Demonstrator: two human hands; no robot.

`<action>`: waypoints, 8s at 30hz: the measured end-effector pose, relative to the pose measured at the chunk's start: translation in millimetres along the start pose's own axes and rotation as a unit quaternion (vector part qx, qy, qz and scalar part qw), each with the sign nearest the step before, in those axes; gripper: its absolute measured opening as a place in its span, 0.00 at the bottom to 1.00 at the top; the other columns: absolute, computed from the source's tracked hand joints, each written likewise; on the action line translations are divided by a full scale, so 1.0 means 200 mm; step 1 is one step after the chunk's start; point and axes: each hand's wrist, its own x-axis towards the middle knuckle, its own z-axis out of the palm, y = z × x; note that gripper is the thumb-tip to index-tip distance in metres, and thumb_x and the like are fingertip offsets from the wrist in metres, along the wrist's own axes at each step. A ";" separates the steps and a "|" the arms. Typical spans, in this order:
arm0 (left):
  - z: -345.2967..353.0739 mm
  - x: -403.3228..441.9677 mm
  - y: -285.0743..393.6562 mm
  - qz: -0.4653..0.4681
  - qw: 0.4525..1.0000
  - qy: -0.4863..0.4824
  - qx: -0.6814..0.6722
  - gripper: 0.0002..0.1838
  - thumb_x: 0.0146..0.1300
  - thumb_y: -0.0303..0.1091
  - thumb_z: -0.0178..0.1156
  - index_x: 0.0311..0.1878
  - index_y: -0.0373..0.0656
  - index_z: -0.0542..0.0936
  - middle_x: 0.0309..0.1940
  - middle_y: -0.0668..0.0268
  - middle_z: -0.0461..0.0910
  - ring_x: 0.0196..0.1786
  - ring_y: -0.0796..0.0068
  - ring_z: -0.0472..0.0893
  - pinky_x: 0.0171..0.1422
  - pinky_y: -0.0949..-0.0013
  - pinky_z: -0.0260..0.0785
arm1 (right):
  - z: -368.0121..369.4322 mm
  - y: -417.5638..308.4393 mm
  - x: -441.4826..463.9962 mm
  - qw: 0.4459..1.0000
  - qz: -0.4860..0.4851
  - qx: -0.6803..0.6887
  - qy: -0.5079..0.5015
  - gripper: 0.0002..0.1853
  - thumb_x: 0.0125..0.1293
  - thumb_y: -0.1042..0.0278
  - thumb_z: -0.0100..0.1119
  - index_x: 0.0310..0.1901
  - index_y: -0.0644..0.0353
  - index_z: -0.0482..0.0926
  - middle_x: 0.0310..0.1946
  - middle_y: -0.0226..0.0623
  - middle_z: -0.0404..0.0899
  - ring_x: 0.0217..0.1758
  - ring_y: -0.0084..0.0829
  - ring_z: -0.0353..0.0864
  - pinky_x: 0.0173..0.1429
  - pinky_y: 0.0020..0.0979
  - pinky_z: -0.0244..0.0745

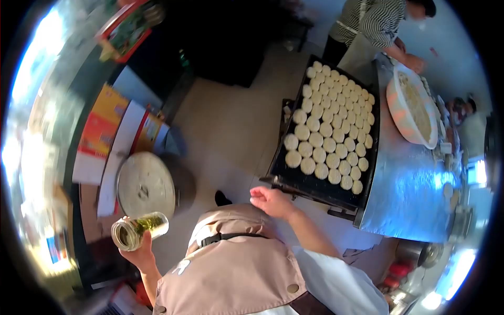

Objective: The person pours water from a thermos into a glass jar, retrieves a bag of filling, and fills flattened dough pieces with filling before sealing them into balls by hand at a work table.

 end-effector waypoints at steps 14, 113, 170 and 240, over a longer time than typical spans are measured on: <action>1.32 1.69 -0.10 0.052 0.972 -0.226 -0.041 0.37 0.47 0.18 0.65 0.65 0.28 0.65 0.59 0.52 0.73 0.62 0.60 0.73 0.69 0.58 0.64 | -0.34 -0.48 0.72 0.960 0.016 0.120 0.251 0.23 0.67 0.58 0.59 0.56 0.66 0.73 0.48 0.47 0.82 0.52 0.36 0.83 0.56 0.32 0.76; 9.84 3.77 0.45 -0.048 0.994 -0.022 -0.092 0.33 0.42 0.32 0.79 0.51 0.36 0.74 0.47 0.62 0.79 0.47 0.71 0.79 0.54 0.67 0.72 | -7.27 -0.87 3.77 0.927 0.250 -0.092 0.263 0.20 0.60 0.62 0.63 0.50 0.66 0.78 0.44 0.50 0.82 0.44 0.44 0.83 0.44 0.37 0.78; 9.95 3.81 -0.15 -0.130 0.980 -0.128 0.075 0.42 0.30 0.37 0.82 0.53 0.38 0.72 0.45 0.54 0.79 0.47 0.57 0.79 0.54 0.59 0.71 | -7.10 -0.92 4.00 0.908 0.277 -0.148 0.277 0.19 0.61 0.66 0.61 0.50 0.67 0.76 0.44 0.55 0.80 0.48 0.53 0.79 0.52 0.42 0.75; 8.80 3.91 0.94 -0.144 0.858 -0.488 0.070 0.16 0.61 0.39 0.60 0.29 0.34 0.73 0.22 0.55 0.76 0.27 0.66 0.77 0.34 0.61 0.68 | -7.26 -1.15 3.91 0.937 0.196 -0.262 0.121 0.20 0.61 0.65 0.62 0.52 0.67 0.76 0.44 0.51 0.82 0.47 0.43 0.82 0.52 0.37 0.76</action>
